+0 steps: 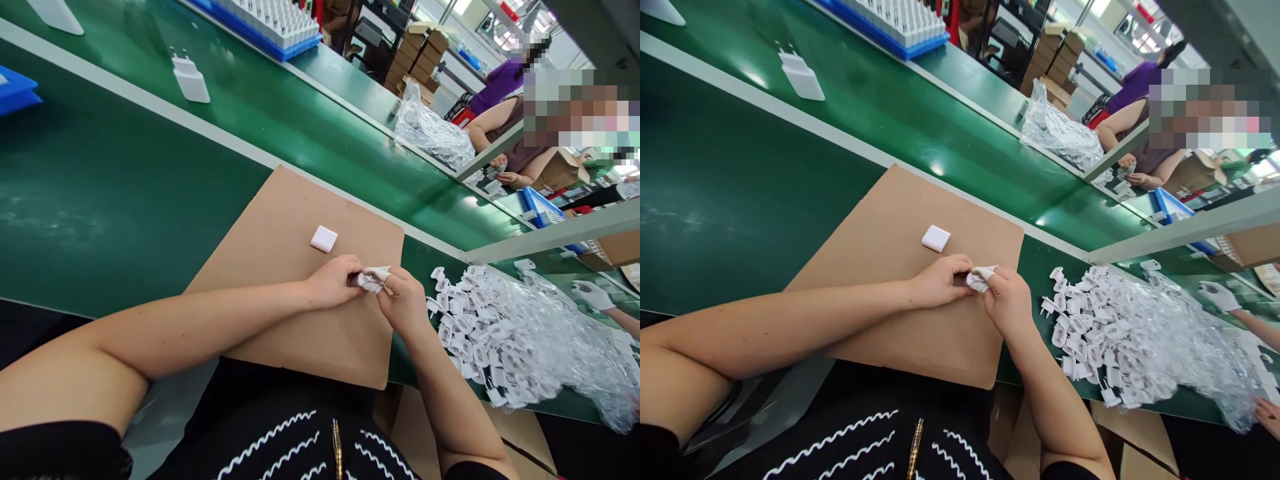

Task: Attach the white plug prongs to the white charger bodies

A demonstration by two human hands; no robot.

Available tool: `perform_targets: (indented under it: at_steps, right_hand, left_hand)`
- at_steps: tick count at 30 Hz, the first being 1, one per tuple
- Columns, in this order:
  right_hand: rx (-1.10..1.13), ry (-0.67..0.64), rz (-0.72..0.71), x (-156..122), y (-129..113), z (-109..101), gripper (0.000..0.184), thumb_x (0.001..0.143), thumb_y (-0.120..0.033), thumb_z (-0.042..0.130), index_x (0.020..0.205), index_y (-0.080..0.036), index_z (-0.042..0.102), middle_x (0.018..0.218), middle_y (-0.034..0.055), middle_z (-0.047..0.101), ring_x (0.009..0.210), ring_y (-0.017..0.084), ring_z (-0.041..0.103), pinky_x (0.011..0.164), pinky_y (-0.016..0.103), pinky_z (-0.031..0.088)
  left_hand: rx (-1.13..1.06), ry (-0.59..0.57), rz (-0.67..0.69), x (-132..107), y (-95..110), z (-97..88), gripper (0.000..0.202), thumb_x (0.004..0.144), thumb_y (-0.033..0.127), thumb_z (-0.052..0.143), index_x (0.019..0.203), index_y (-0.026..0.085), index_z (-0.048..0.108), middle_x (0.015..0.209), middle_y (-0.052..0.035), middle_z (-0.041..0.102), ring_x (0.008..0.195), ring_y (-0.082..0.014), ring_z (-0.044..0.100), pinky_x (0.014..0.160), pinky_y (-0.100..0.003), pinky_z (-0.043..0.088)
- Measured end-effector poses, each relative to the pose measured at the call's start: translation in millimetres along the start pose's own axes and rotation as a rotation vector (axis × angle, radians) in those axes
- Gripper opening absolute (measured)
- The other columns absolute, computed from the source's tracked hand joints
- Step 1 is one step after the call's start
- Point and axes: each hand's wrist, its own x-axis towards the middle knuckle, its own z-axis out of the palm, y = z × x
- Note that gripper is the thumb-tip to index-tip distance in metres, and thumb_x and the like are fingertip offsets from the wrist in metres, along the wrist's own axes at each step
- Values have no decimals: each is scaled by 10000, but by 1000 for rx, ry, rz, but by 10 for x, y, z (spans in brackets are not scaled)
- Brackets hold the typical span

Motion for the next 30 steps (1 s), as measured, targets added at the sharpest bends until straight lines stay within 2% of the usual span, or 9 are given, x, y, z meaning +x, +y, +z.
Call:
perform_targets:
  at_steps: [6,8,11,14,18,22,24,27,30]
  right_hand:
    - [-3,53,85,-54,-106,108,290,795,-70,575,900,-266,760,795,43,703,855,236,675,874,356,526]
    - [136,80,135,-103,-85,134,341,835,-125,591,1089,-288,750,926,41,751,971,245,696,997,391,519]
    - [285,182,242,-186,125,62,507,919,-277,591,1425,-281,578,1304,71,713,1224,252,645,1106,432,475]
    - [81,294,505,-277,535,-88,490,952,-351,537,1400,-162,599,1397,182,644,1352,321,550,1166,530,389]
    - [-253,127,925,-346,1028,-122,486,889,-274,527,1340,-138,642,1290,219,685,1341,411,523,1161,725,229]
    - [-337,153,801,-362,1142,-39,434,854,-194,436,1182,-225,718,1077,117,739,1151,349,618,1164,758,162]
    - [-305,236,705,-363,1102,-30,436,853,-195,413,1158,-210,725,1034,128,722,1091,338,635,1162,719,242]
    - [-43,372,610,-350,994,-9,449,894,-303,466,1272,-179,674,1119,166,700,1038,326,666,1048,583,473]
    - [405,476,596,-320,841,72,508,882,-424,608,1334,-192,600,1160,154,719,950,277,717,924,490,574]
  left_hand:
    - [26,13,-29,-21,10,32,118,796,239,742,893,173,727,903,-48,673,868,-205,646,821,-333,520]
    - [45,19,-75,-44,66,40,157,796,252,733,932,175,735,936,-58,697,890,-218,664,842,-348,533]
    - [48,-14,-180,6,198,-12,237,806,281,719,1018,176,732,992,-64,740,897,-231,694,834,-352,552]
    - [99,-2,-191,299,329,-173,307,804,272,729,1098,187,717,1067,-49,756,933,-223,702,857,-332,544]
    - [356,137,-176,1056,277,-522,309,806,251,742,1103,171,706,1109,-63,745,977,-228,677,859,-313,506]
    - [539,285,-290,1715,-73,-887,355,815,220,735,1159,156,679,1175,-96,729,1032,-243,654,876,-311,477]
    - [566,321,-365,1877,-240,-1012,359,811,198,733,1162,151,674,1200,-114,721,1048,-246,645,896,-314,466]
    - [587,340,-425,1901,-348,-1126,414,773,215,773,1159,108,664,1201,-171,701,1112,-289,616,949,-346,452]
    - [664,419,-339,1656,-234,-1212,655,727,291,817,1309,91,593,1400,-217,570,1344,-367,456,1106,-424,369]
